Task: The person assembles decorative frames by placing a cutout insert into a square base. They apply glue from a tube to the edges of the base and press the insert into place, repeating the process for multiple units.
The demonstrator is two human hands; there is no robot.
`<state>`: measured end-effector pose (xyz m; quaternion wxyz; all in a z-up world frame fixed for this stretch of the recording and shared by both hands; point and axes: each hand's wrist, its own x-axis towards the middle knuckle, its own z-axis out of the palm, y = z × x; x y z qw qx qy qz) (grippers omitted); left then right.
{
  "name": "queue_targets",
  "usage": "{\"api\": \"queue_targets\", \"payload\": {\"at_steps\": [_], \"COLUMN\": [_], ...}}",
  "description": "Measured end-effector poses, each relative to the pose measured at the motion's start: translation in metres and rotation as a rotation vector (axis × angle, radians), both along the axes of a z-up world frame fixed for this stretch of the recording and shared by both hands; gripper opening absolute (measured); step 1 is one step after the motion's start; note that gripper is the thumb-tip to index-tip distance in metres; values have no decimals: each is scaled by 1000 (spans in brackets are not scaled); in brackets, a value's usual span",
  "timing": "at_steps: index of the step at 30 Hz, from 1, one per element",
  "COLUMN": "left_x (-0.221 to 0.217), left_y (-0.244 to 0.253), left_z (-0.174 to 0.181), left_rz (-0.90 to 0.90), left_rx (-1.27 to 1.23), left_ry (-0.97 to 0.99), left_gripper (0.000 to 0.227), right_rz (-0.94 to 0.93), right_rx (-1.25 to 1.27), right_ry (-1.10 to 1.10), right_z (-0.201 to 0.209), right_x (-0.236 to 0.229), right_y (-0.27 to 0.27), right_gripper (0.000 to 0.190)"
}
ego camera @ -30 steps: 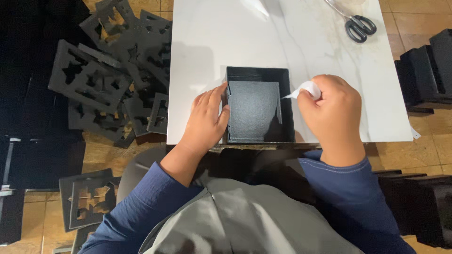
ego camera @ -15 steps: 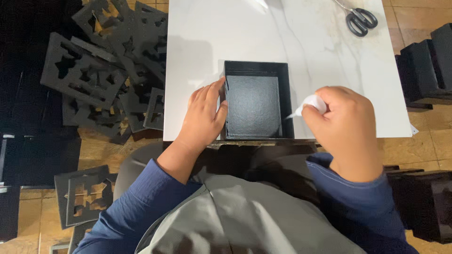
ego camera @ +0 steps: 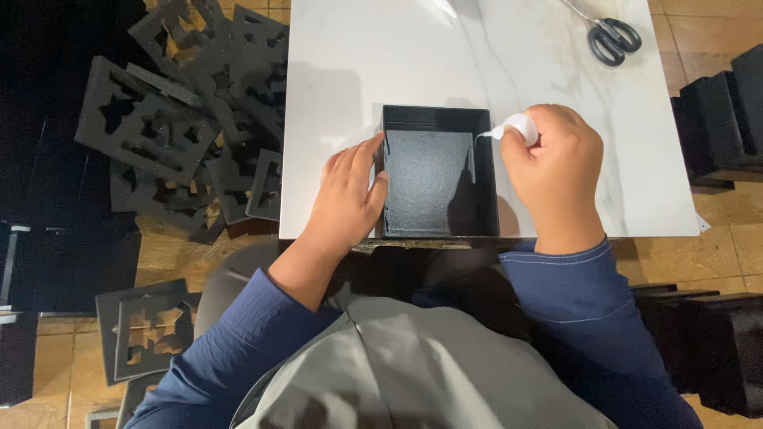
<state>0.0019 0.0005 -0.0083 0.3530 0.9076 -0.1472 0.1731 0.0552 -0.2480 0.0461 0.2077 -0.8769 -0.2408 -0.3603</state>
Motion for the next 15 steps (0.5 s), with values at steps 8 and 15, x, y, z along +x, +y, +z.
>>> {"api": "queue_targets", "payload": {"at_steps": [8, 15], "left_x": [0, 1], "left_y": [-1, 0], "left_z": [0, -1], "left_rz": [2, -4], "left_rx": [-2, -1], "left_ry": [6, 10], "left_gripper": [44, 44], "right_rz": [14, 12], "right_rx": [-1, -8], "right_ry": [15, -14], "right_z": [14, 13], "right_x": [-14, -9], "right_y": [2, 3], "right_gripper": [17, 16]}}
